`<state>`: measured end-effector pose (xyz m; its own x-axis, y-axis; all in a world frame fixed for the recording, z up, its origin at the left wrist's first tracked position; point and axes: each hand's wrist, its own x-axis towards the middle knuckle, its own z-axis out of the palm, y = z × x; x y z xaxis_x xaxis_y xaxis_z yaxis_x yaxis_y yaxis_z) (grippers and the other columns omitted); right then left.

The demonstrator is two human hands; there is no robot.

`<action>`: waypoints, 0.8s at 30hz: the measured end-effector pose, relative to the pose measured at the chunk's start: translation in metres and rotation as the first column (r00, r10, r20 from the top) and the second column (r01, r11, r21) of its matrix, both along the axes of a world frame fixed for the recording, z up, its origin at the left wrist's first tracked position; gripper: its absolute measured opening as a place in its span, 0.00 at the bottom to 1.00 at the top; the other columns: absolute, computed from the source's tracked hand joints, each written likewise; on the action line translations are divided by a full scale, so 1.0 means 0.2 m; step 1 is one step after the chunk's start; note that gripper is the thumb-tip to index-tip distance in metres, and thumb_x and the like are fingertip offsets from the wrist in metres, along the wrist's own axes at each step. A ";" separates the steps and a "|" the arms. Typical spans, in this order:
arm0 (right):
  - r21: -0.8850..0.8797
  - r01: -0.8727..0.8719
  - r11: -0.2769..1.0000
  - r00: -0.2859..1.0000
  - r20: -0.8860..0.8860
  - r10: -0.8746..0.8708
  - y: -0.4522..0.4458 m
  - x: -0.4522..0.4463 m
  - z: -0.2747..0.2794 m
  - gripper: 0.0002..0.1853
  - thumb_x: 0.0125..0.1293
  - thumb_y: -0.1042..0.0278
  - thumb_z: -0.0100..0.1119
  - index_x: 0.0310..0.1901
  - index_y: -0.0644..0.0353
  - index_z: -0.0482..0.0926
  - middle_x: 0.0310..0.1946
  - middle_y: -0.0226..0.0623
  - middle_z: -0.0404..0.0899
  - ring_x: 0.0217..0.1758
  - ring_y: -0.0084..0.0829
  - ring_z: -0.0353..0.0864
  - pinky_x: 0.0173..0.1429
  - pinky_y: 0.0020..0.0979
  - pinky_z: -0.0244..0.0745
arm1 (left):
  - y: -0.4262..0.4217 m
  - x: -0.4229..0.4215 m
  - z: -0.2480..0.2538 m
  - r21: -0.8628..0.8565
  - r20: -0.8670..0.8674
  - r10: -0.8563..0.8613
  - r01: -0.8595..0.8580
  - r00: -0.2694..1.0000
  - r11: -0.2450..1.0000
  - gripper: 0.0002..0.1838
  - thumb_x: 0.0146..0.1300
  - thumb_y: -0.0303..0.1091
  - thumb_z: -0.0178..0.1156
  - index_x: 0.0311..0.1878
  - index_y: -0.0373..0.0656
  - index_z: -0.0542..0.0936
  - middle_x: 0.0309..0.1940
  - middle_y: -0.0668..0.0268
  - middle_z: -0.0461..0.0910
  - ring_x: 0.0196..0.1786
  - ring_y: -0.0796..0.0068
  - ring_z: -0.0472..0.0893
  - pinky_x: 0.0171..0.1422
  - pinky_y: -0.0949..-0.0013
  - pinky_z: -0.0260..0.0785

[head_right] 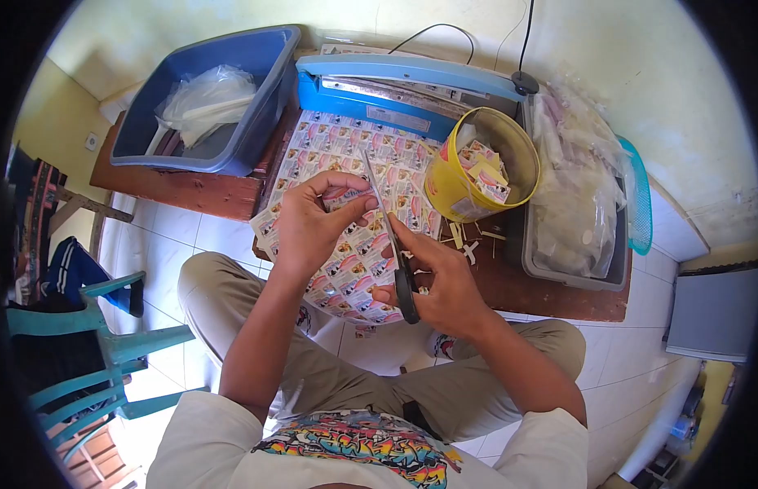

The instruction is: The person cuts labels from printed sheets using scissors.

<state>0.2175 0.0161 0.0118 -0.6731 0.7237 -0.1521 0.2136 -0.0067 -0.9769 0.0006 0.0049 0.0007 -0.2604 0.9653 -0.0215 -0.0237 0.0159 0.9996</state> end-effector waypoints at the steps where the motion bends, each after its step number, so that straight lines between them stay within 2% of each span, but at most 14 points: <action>1: -0.022 0.000 1.000 1.000 -0.006 -0.001 0.00 0.00 0.01 0.52 0.57 0.65 0.83 0.81 0.58 0.62 0.57 0.44 0.80 0.46 0.24 0.83 0.48 0.29 0.86 | 0.00 0.00 0.00 0.004 0.009 0.001 -0.001 1.000 1.000 0.11 0.65 0.19 0.71 0.49 0.30 0.84 0.39 0.60 0.89 0.37 0.79 0.87 0.40 0.76 0.81; 11: -0.027 -0.008 1.000 1.000 -0.013 0.007 -0.01 -0.01 0.01 0.51 0.58 0.73 0.81 0.81 0.61 0.60 0.59 0.43 0.79 0.50 0.25 0.82 0.55 0.31 0.86 | 0.01 0.00 -0.04 0.032 0.012 0.022 -0.023 1.000 0.999 0.12 0.63 0.20 0.73 0.49 0.30 0.85 0.42 0.59 0.89 0.40 0.78 0.86 0.41 0.74 0.84; 14: -0.067 0.000 0.998 1.000 -0.031 -0.002 -0.02 -0.01 0.01 0.52 0.58 0.73 0.81 0.81 0.61 0.59 0.57 0.41 0.79 0.50 0.24 0.82 0.55 0.30 0.85 | 0.01 0.00 -0.06 0.046 0.019 0.036 -0.036 0.999 0.998 0.12 0.61 0.24 0.75 0.47 0.34 0.87 0.46 0.54 0.89 0.36 0.74 0.89 0.37 0.72 0.84; 17: -0.014 -0.013 1.000 1.000 0.013 0.013 -0.02 0.00 0.00 0.52 0.58 0.73 0.81 0.81 0.60 0.59 0.56 0.40 0.79 0.50 0.23 0.82 0.54 0.30 0.85 | 0.01 0.00 -0.09 0.083 0.042 0.040 -0.043 0.998 0.996 0.12 0.61 0.24 0.75 0.47 0.34 0.87 0.46 0.54 0.89 0.36 0.74 0.89 0.37 0.72 0.84; 24: -0.037 0.003 0.999 1.000 -0.026 -0.004 -0.03 -0.01 -0.01 0.52 0.58 0.73 0.81 0.82 0.59 0.59 0.55 0.40 0.79 0.49 0.23 0.81 0.53 0.28 0.84 | 0.01 -0.01 -0.07 0.059 0.048 0.007 -0.010 0.999 0.998 0.13 0.61 0.23 0.75 0.48 0.33 0.87 0.45 0.55 0.89 0.35 0.75 0.89 0.36 0.73 0.83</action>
<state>0.2163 0.0108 0.0106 -0.6747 0.7201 -0.1617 0.1881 -0.0441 -0.9812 -0.0006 0.0064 -0.0124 -0.2688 0.9629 0.0231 -0.0717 -0.0439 0.9965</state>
